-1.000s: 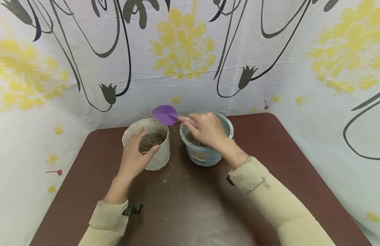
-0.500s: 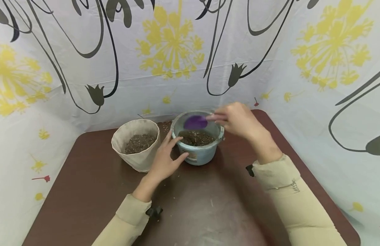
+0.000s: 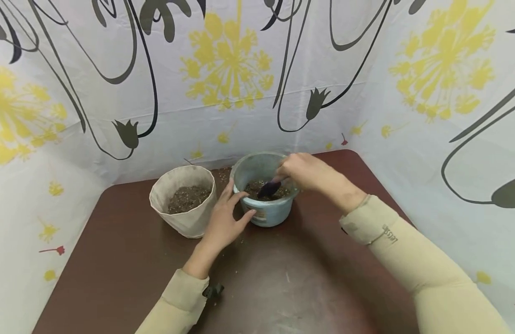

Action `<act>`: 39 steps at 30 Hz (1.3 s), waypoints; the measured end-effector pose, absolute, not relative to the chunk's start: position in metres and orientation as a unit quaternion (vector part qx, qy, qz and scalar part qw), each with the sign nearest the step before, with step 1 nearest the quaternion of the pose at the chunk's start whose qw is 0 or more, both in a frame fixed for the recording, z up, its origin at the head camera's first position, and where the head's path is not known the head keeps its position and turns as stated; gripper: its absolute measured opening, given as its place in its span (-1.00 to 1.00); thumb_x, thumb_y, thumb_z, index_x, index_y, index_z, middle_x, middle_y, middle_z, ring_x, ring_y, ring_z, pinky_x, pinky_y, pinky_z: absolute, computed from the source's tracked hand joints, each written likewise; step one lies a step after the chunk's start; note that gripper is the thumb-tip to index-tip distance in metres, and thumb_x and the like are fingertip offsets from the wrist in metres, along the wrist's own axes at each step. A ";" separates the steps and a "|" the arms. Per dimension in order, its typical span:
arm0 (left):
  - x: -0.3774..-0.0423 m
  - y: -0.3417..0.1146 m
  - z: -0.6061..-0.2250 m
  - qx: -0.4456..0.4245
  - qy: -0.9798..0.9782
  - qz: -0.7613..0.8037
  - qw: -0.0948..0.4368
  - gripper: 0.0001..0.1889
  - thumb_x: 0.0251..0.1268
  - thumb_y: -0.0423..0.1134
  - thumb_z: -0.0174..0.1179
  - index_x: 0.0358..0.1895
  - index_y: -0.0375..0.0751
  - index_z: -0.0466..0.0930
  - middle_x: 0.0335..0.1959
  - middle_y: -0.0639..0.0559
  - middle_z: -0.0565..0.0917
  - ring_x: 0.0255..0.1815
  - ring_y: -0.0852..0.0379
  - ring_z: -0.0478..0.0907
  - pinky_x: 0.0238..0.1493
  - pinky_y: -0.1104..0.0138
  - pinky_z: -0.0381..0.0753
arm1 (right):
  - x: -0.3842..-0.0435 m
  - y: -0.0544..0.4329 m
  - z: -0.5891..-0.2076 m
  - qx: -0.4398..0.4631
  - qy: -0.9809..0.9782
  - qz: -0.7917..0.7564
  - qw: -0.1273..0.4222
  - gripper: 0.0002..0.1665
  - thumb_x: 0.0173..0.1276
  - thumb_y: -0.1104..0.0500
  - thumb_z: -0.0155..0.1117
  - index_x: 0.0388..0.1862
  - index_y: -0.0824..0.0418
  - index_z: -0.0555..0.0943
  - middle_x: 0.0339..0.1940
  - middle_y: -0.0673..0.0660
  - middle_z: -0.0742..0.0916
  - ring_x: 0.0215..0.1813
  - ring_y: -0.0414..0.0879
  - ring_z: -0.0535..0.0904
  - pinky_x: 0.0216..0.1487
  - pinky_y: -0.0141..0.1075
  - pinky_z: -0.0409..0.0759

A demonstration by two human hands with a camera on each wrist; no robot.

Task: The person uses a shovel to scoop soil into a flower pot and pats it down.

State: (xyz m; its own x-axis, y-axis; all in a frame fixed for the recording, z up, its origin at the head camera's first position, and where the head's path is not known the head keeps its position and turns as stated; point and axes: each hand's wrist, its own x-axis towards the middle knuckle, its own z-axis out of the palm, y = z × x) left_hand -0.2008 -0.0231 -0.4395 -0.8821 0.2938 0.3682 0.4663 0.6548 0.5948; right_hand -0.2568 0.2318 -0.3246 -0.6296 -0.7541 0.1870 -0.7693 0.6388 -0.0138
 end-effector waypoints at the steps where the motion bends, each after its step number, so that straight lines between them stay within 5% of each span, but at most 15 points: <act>1: -0.201 -0.023 -0.440 -0.207 -0.901 -0.361 0.122 -0.49 0.37 0.09 0.31 0.29 -0.05 0.58 0.64 -0.19 0.04 0.62 -0.13 0.04 0.38 -0.11 0.37 | -0.258 0.232 -0.321 0.407 -0.909 0.043 0.075 -0.75 0.26 0.37 0.47 -0.09 0.17 0.81 -0.33 0.08 0.72 -0.29 -0.01 0.72 -0.38 -0.18 0.65; 7: -0.204 -0.019 -0.434 -0.172 -0.894 -0.395 0.121 -0.49 0.27 0.20 0.35 0.13 -0.05 0.66 0.62 -0.26 0.04 0.52 -0.31 0.21 0.33 -0.20 0.38 | -0.279 0.220 -0.329 0.363 -0.925 -0.066 0.092 -0.96 0.30 0.26 0.45 -0.36 0.16 0.76 -0.48 0.12 0.69 -0.49 0.04 0.62 -0.50 -0.07 0.62; 14: -0.203 -0.004 -0.436 -0.150 -0.892 -0.421 0.068 -0.46 0.17 0.23 0.41 0.05 -0.07 0.67 0.62 -0.35 -0.03 0.33 -0.45 0.41 0.14 -0.17 0.54 | -0.276 0.232 -0.336 0.364 -0.928 -0.073 -0.021 -0.61 0.31 0.21 0.43 -0.69 0.09 0.54 -0.73 -0.03 0.51 -0.69 -0.15 0.41 -0.63 -0.20 0.45; 22: -0.205 0.012 -0.446 -0.153 -0.888 -0.426 0.077 -0.54 0.08 0.20 0.46 -0.07 0.00 0.68 0.57 -0.42 0.09 0.31 -0.48 0.41 0.15 -0.17 0.55 | -0.268 0.259 -0.349 0.407 -0.903 0.122 -0.069 -0.38 0.27 0.19 0.47 -0.88 0.01 0.36 -0.87 -0.30 0.24 -0.79 -0.47 0.04 -0.73 -0.48 0.14; 27: -0.207 0.021 -0.450 -0.156 -0.878 -0.443 0.098 -0.54 0.01 0.17 0.49 -0.09 -0.01 0.74 0.56 -0.38 0.12 0.30 -0.48 0.43 0.16 -0.17 0.54 | -0.264 0.268 -0.357 0.347 -0.914 0.187 -0.092 -0.50 0.26 0.14 0.50 -0.85 0.07 0.57 -0.90 -0.27 0.28 -0.77 -0.45 0.00 -0.69 -0.48 0.08; 31: -0.204 0.030 -0.448 -0.183 -0.874 -0.434 0.115 -0.53 0.01 0.17 0.48 -0.07 -0.02 0.75 0.57 -0.41 0.07 0.22 -0.46 0.52 0.13 -0.14 0.58 | -0.259 0.277 -0.364 0.273 -0.924 0.236 -0.127 -0.76 0.38 0.15 0.38 -0.48 0.09 0.85 -0.89 -0.10 0.50 -0.78 -0.41 -0.01 -0.70 -0.47 0.08; 34: -0.201 0.037 -0.445 -0.213 -0.874 -0.414 0.139 -0.55 0.01 0.17 0.47 -0.09 0.00 0.75 0.57 -0.43 0.05 0.10 -0.39 0.62 0.06 -0.07 0.64 | -0.252 0.285 -0.369 0.208 -0.919 0.297 -0.156 -0.76 0.46 0.20 0.25 -0.25 0.08 0.86 -0.83 0.07 0.58 -0.78 -0.36 -0.04 -0.72 -0.43 0.09; 39: -0.195 0.047 -0.442 -0.247 -0.873 -0.384 0.169 -0.53 -0.03 0.15 0.47 -0.07 -0.01 0.77 0.58 -0.39 0.06 0.20 -0.29 0.59 0.06 0.05 0.67 | -0.238 0.302 -0.378 0.135 -0.899 0.384 -0.159 -0.75 0.49 0.16 0.24 -0.20 0.11 0.85 -0.85 0.08 0.48 -0.83 -0.27 -0.01 -0.78 -0.36 0.16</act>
